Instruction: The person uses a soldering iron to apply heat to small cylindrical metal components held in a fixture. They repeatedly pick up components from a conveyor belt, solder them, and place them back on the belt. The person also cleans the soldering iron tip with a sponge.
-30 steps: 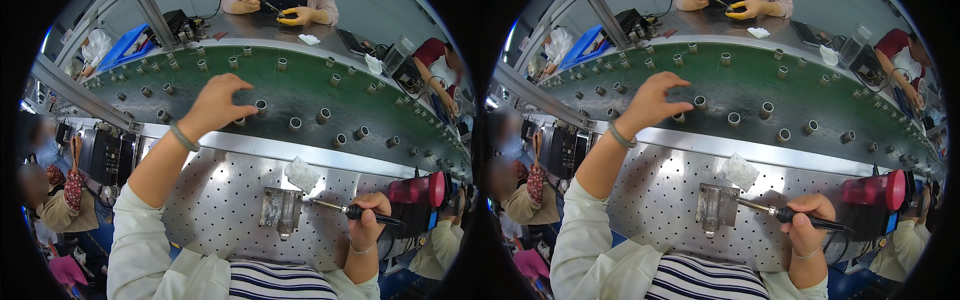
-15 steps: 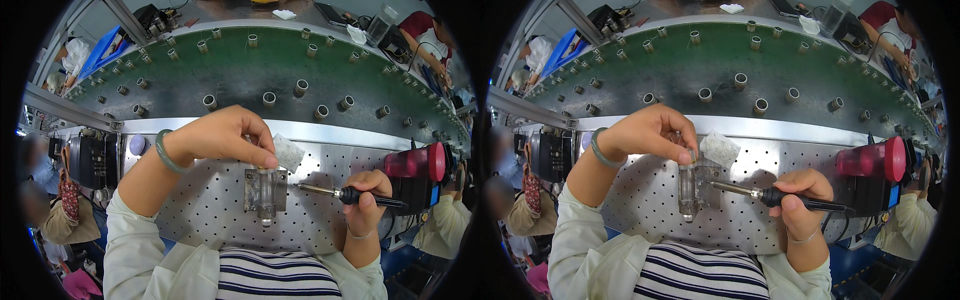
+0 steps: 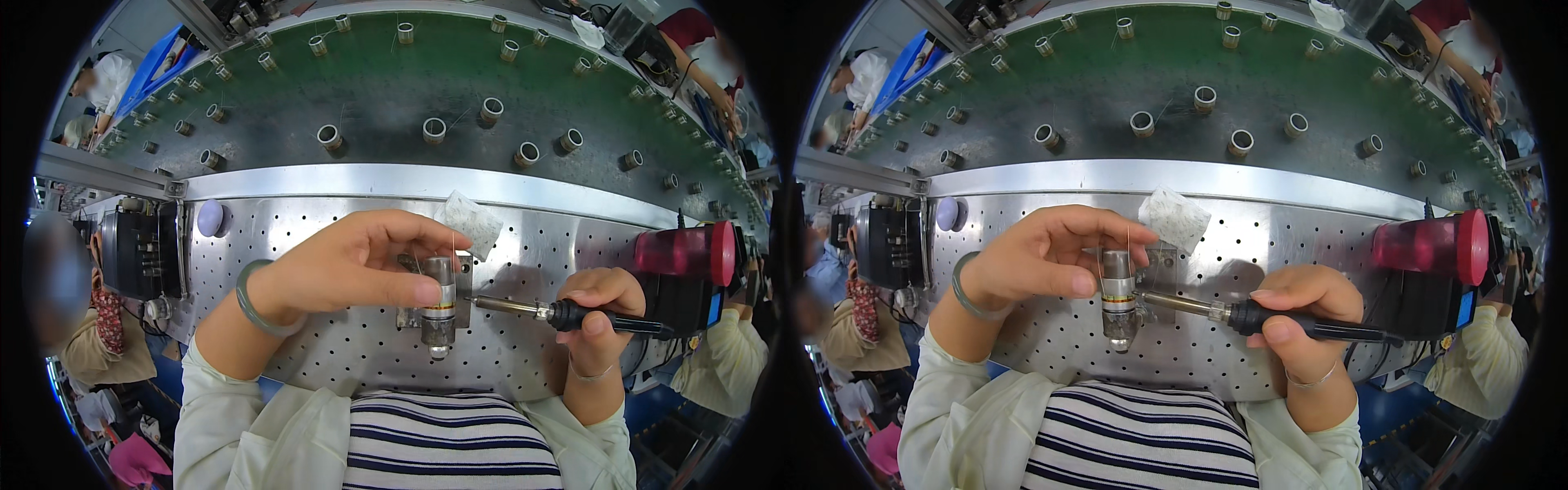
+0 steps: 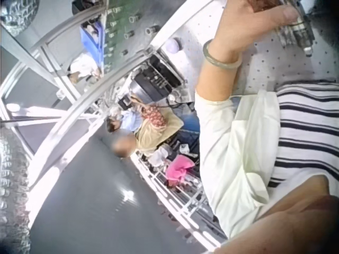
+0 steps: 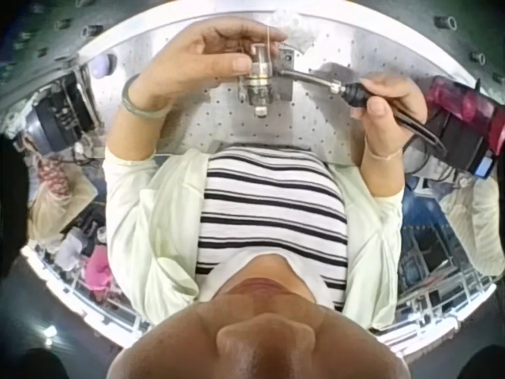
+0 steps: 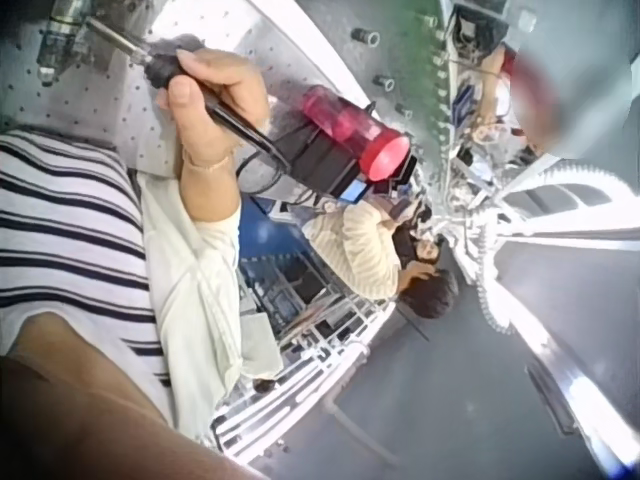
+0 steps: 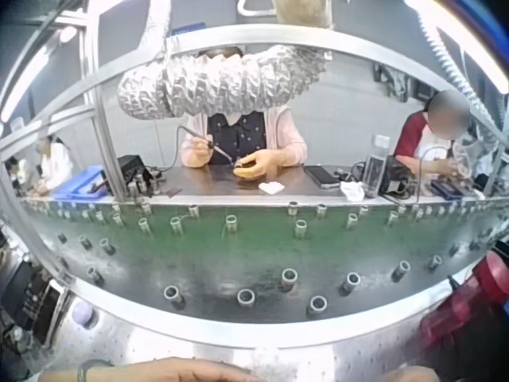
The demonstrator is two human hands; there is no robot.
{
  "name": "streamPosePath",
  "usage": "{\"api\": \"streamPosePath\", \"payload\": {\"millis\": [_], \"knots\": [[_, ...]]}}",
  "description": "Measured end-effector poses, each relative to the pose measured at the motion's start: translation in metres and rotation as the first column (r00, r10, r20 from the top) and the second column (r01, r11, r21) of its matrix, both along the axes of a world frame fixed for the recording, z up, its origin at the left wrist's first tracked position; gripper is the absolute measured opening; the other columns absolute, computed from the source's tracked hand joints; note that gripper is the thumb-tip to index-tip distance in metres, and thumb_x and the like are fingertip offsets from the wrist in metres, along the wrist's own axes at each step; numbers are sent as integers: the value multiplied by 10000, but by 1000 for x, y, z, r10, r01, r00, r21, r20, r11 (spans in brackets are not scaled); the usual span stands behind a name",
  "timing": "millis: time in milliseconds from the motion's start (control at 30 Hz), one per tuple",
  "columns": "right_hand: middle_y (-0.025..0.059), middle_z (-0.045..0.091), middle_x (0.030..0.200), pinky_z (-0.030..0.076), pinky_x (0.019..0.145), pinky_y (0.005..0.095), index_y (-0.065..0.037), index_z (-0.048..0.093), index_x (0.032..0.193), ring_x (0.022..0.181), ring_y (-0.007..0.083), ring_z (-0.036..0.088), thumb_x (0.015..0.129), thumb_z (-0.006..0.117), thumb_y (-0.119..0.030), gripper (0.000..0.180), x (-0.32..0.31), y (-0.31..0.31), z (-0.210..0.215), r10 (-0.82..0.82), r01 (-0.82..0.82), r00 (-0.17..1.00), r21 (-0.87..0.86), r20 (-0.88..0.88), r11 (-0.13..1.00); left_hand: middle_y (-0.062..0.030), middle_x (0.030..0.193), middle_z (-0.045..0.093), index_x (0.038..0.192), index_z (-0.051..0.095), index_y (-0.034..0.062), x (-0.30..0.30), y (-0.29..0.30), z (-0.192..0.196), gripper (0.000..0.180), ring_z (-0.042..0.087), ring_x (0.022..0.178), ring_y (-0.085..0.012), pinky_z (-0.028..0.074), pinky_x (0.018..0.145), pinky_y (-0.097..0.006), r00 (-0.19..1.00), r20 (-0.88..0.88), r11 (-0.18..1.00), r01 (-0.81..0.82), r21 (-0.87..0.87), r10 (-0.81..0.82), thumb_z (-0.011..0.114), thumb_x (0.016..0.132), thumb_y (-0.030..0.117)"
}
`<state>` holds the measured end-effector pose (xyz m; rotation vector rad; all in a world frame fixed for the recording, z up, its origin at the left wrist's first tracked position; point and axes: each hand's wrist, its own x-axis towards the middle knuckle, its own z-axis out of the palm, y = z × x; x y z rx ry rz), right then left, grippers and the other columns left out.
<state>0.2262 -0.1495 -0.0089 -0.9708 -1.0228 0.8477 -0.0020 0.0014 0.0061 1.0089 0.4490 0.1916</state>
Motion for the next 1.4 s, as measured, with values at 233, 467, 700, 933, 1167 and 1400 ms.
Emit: {"api": "streamPosePath", "payload": {"millis": [233, 467, 700, 933, 1167, 1400], "knots": [[118, 614, 677, 452, 482, 223, 55, 605, 863, 490, 153, 576, 775, 736, -93, 216, 5, 0, -5, 114, -109, 987, 52, -111, 993, -127, 1130, 609, 1188, 573, -44, 0, 0, -5, 480, 582, 1058, -192, 521, 842, -290, 1000, -18, 1000, -11, -23, 11, 731, 735, -33], [124, 622, 663, 464, 457, 245, 64, 606, 856, 479, 168, 593, 758, 737, -59, 204, 4, 4, -7, 183, -175, 978, 86, -101, 981, -148, 1106, 597, 973, 673, 5, 1, -3, -15, 304, 587, 1035, -210, 509, 877, -301, 985, 129, 993, -117, 34, 111, 745, 688, -75], [120, 621, 644, 470, 460, 246, 62, 608, 850, 474, 173, 601, 751, 737, -48, 197, 6, 5, -8, 191, -187, 980, 82, -53, 979, -167, 1086, 594, 798, 701, 31, 1, -6, -11, 172, 595, 998, -233, 481, 887, -324, 989, 111, 983, -109, 150, 93, 747, 673, -77], [122, 618, 642, 474, 451, 259, 78, 601, 878, 477, 179, 607, 748, 728, -18, 205, 7, 6, -10, 216, -212, 976, 115, -29, 971, -172, 1083, 594, 745, 695, 42, 2, -8, -12, 155, 599, 976, -252, 473, 894, -350, 984, 141, 983, -124, 137, 105, 754, 659, -73], [128, 610, 634, 447, 439, 263, 96, 598, 905, 462, 183, 584, 731, 729, 4, 236, 12, 7, -11, 258, -264, 964, 165, 59, 950, -175, 1080, 592, 718, 686, 50, 2, -9, -15, 158, 594, 978, -253, 465, 900, -359, 979, 169, 980, -136, 148, 110, 749, 651, -78], [129, 608, 629, 431, 435, 262, 97, 604, 907, 456, 179, 567, 706, 748, 7, 263, 13, 10, -13, 247, -271, 961, 227, 126, 936, -178, 1081, 594, 701, 679, 55, 2, -9, -15, 162, 593, 988, -253, 460, 915, -363, 980, 174, 980, -123, 158, 95, 749, 644, -80]]}}
